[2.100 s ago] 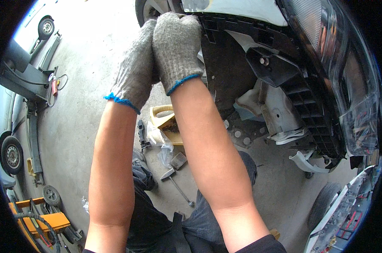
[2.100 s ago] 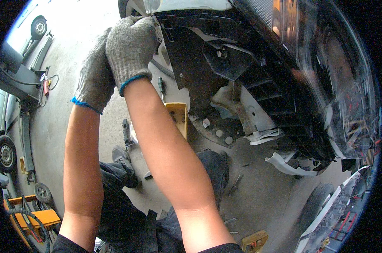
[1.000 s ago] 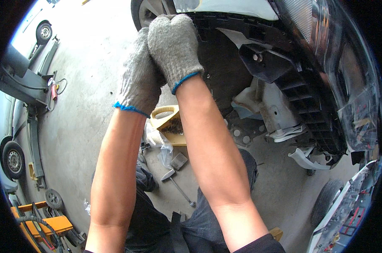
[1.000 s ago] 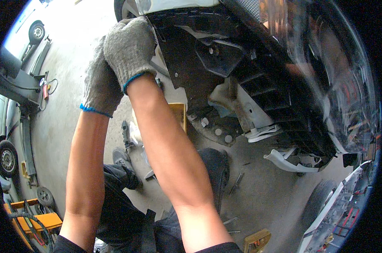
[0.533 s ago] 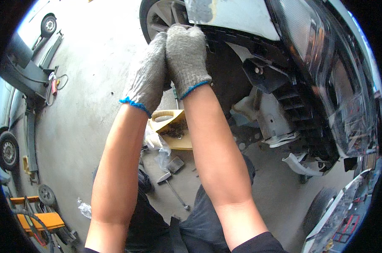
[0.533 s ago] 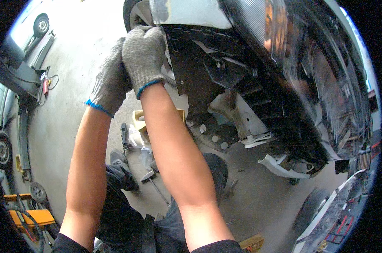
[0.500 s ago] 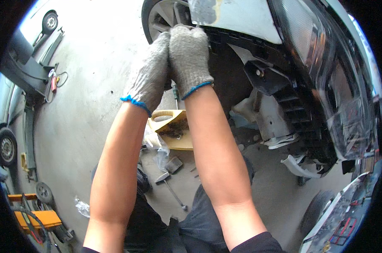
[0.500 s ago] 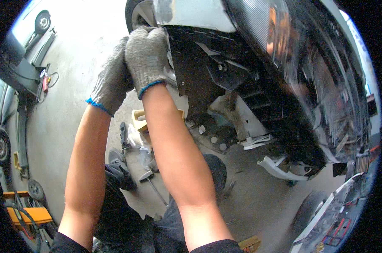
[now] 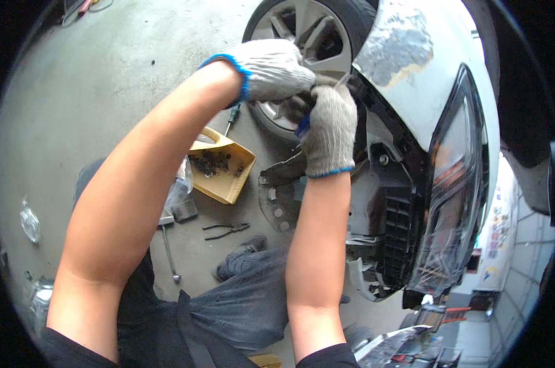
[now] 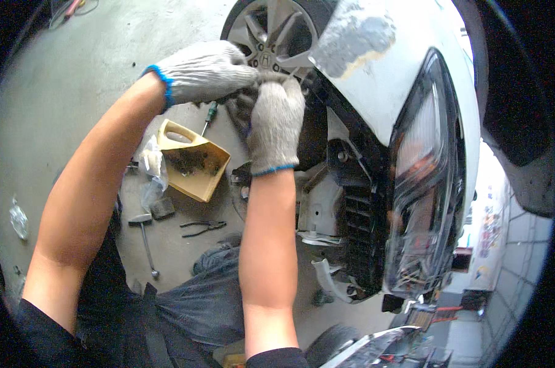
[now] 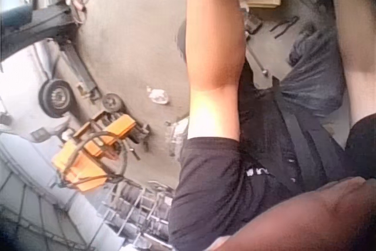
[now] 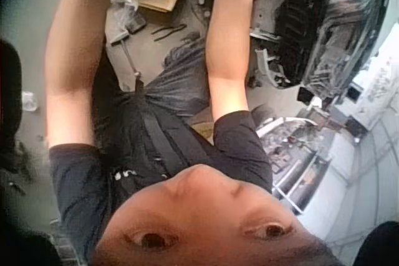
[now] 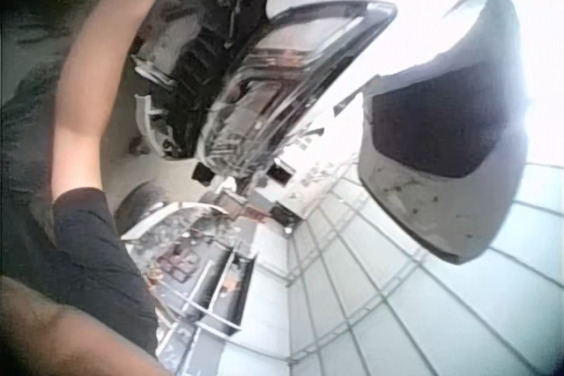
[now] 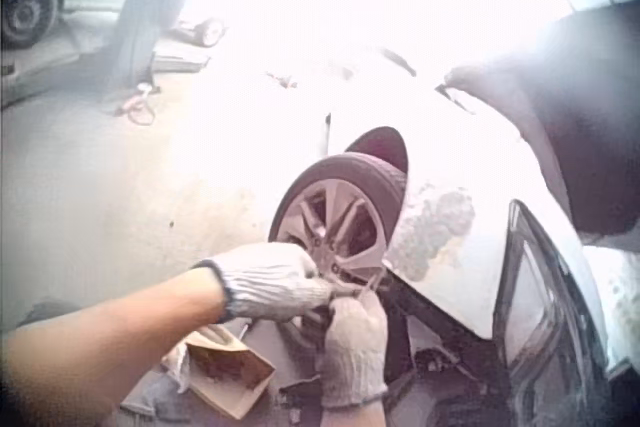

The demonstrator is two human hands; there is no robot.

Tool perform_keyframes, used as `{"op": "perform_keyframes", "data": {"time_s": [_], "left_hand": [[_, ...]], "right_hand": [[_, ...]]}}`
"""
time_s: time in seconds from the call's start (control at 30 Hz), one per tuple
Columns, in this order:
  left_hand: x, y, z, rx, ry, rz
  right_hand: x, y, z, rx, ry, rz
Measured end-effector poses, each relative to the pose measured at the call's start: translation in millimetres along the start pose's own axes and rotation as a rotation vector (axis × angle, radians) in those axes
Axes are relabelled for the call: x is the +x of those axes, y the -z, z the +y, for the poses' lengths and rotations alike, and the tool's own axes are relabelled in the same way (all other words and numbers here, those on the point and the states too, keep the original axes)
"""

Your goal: The person is repairing a damaged front bumper on a white car. They use a screwdriver to pry and remove broken plastic clips and trim pieces from the bumper area, then use pliers and a hammer to extract remaining fasteners and damaged sections.

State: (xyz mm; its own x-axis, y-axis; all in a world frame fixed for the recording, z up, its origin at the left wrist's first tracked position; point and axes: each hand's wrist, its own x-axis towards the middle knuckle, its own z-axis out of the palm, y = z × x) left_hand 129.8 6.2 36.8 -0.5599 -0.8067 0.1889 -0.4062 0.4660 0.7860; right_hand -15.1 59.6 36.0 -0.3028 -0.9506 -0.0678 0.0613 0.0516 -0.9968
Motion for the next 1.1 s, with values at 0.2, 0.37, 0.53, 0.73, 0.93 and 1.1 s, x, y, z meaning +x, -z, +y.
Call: {"op": "perform_keyframes", "data": {"time_s": [0.2, 0.37, 0.53, 0.73, 0.93, 1.1], "left_hand": [[23, -32, -11, -0.093, -0.043, 0.186], [47, -58, -3, -0.461, -0.071, 0.148], [63, -91, 5, -0.955, -0.095, 0.182], [69, -117, 16, -1.255, -0.015, 0.110], [80, -133, 10, -1.362, -0.133, 0.115], [82, -134, 11, -1.190, -0.163, 0.169]], "right_hand": [[-23, 46, 17, -0.539, 0.059, -0.055], [-46, 76, 23, -0.423, -0.131, 0.075], [-47, 79, 22, -0.494, -0.060, 0.124], [-45, 77, 22, -0.535, 0.016, 0.107], [-47, 75, 25, -0.549, 0.059, 0.083], [-47, 73, 26, -0.534, 0.002, 0.119]]}}
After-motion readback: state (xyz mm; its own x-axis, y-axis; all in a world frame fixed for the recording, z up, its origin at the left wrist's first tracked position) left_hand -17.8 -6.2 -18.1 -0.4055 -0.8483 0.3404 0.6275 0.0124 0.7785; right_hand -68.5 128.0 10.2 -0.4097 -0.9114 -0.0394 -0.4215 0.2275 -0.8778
